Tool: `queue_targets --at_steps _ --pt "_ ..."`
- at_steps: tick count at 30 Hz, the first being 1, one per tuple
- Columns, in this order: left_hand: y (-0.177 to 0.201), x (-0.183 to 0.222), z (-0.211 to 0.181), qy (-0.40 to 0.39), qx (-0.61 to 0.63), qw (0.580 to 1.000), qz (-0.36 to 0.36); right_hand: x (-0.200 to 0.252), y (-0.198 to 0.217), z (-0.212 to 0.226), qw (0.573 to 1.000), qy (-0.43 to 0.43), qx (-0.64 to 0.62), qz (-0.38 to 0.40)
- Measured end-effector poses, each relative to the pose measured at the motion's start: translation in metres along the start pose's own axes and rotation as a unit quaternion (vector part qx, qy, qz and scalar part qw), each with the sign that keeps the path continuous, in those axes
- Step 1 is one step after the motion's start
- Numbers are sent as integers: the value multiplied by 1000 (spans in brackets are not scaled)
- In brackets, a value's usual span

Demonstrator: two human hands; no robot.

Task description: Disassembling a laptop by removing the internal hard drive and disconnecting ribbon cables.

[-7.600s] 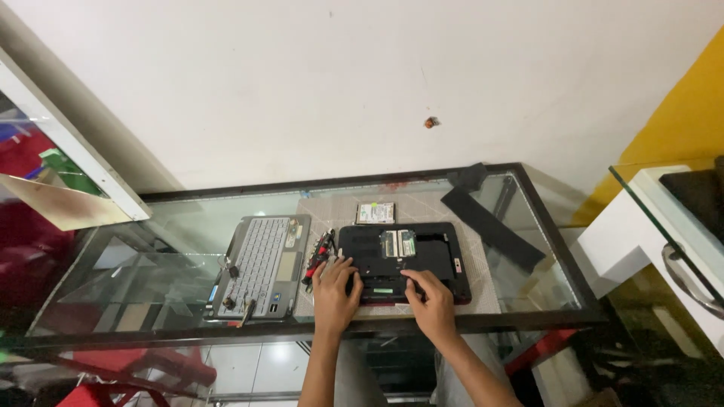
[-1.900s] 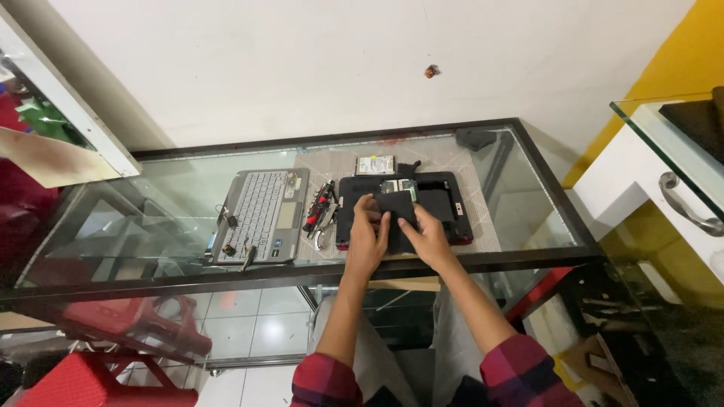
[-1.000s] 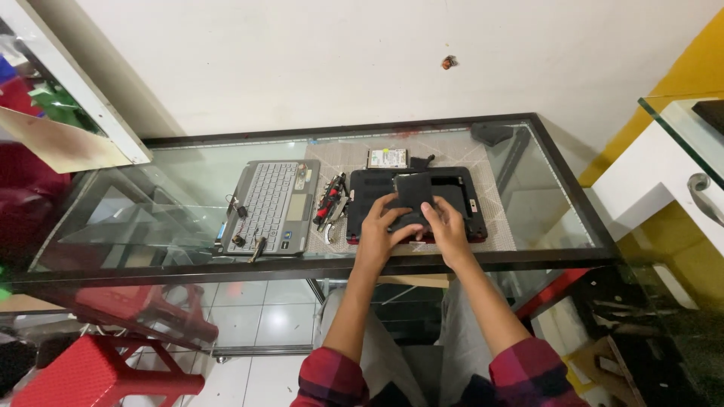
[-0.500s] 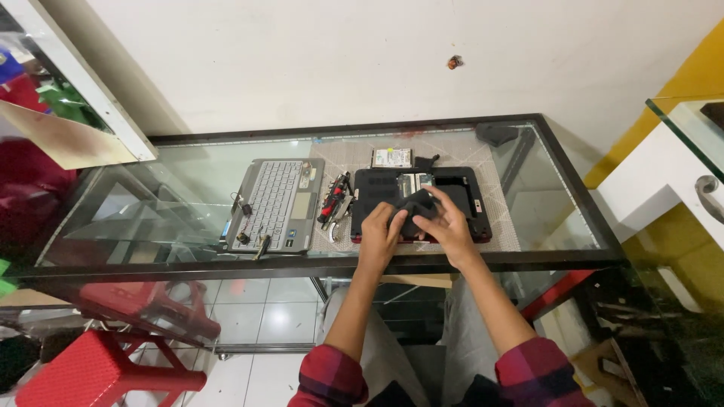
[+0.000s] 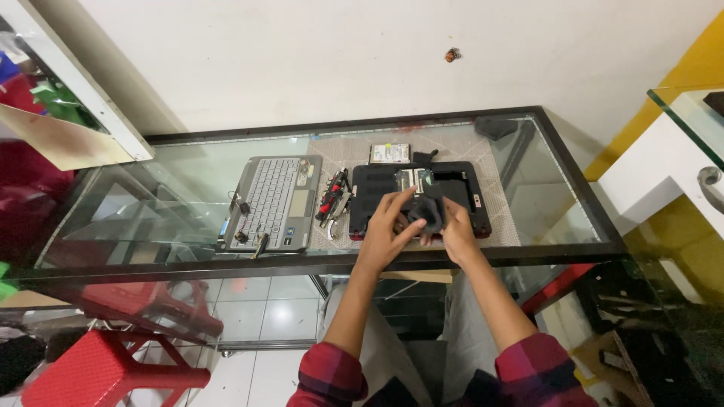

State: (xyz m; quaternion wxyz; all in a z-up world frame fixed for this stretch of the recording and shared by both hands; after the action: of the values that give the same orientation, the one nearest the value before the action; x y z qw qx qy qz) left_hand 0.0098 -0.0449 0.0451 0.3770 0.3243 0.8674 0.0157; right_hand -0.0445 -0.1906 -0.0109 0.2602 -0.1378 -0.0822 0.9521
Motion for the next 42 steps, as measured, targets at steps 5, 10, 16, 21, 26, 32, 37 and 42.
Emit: queue_targets --at_steps 5,10,16,21,26,32,37,42 --pt "0 0 -2 -3 2 1000 7 -1 2 -6 999 16 39 -2" --pt "0 -1 -17 -8 -65 998 22 -6 6 -8 994 35 98 -26" --pt "0 2 6 70 -18 997 -10 1 -4 7 990 118 73 11" --pt "-1 7 29 98 -34 994 -26 0 -11 15 948 214 235 36" --pt "5 2 5 68 -6 995 -66 7 2 15 971 106 203 -69" --pt "43 15 0 58 -51 992 -101 5 8 11 977 112 165 -81" --pt "105 29 17 89 -174 967 -166 -6 15 -9 984 85 135 -76" --pt "198 62 35 67 -450 852 -259 -3 15 -7 983 89 142 -80"
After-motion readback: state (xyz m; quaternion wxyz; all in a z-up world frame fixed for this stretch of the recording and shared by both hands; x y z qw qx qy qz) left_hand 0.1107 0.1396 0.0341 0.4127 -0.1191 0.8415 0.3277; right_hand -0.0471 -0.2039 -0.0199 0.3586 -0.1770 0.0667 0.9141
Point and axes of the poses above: each hand's wrist, its own x-axis away from the middle knuckle, its own y-axis out of the back of the hand, z = x × y, the point moved 6 cm from there along -x, towards the middle knuckle, and after that the axes turned 3 degrees about x, right-handed, at the moved point
